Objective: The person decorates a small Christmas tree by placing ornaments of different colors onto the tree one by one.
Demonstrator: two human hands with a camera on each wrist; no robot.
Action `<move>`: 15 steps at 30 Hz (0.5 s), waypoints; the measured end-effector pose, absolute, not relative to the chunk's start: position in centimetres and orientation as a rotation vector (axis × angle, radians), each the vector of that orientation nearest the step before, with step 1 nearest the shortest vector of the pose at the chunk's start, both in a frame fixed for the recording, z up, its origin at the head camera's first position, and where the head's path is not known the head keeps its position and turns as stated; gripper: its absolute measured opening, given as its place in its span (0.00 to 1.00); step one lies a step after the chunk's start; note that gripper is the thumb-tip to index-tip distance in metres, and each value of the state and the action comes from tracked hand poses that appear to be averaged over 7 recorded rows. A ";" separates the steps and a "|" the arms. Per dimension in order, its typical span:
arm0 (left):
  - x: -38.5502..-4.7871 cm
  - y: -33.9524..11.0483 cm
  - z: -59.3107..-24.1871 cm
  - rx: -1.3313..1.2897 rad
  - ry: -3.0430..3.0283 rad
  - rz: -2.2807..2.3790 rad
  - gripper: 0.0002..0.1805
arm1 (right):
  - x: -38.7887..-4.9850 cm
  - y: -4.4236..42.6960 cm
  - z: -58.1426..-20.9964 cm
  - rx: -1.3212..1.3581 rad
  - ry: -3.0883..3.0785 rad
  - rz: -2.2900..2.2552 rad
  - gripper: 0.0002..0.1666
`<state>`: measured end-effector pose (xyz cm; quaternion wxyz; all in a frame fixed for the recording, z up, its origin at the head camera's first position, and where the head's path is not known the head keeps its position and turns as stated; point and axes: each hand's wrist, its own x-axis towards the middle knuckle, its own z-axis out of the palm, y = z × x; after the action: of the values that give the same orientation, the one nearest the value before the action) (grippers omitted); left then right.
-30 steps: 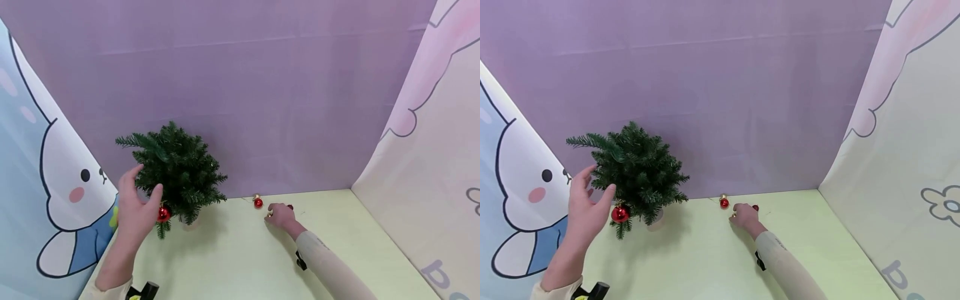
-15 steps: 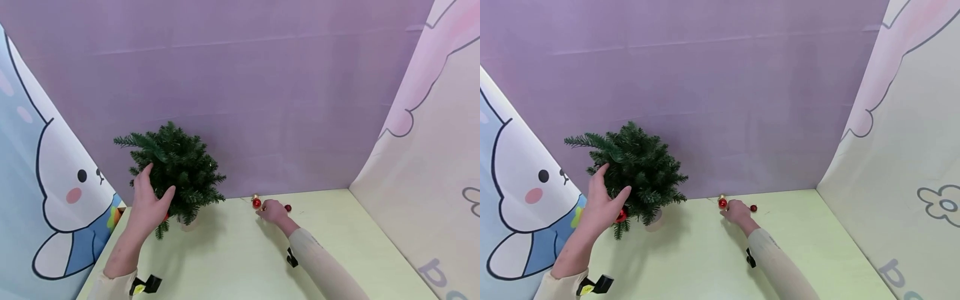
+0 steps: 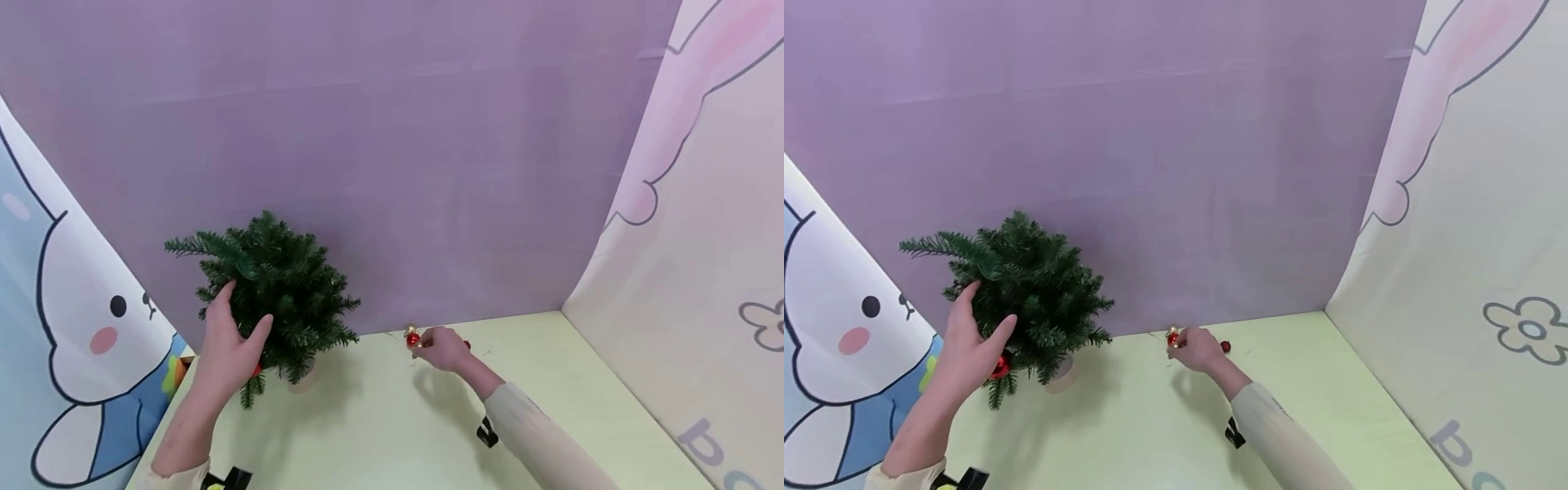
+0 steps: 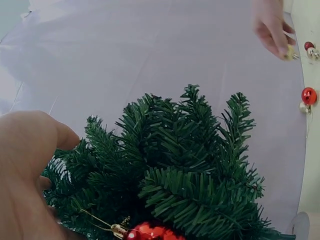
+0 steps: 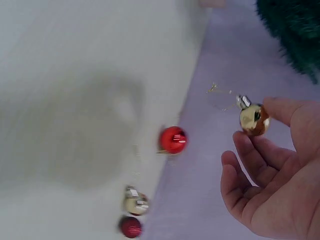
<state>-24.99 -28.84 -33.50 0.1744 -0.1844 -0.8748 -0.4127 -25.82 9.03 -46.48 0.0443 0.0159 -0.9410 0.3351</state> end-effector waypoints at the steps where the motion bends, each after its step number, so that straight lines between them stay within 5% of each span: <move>1: -24.9 -29.0 -33.7 -0.516 -2.476 -1.168 0.45 | -25.5 8.8 -46.0 0.065 -2.869 1.053 0.09; 15: -25.4 -28.4 -35.2 -0.383 -2.401 -1.146 0.42 | -23.1 7.5 -38.8 0.382 -2.801 1.164 0.11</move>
<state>-25.44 -28.41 -35.22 0.2249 -0.1390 -0.8703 -0.4155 -23.13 7.55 -38.82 0.0420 0.1247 -0.9154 0.3804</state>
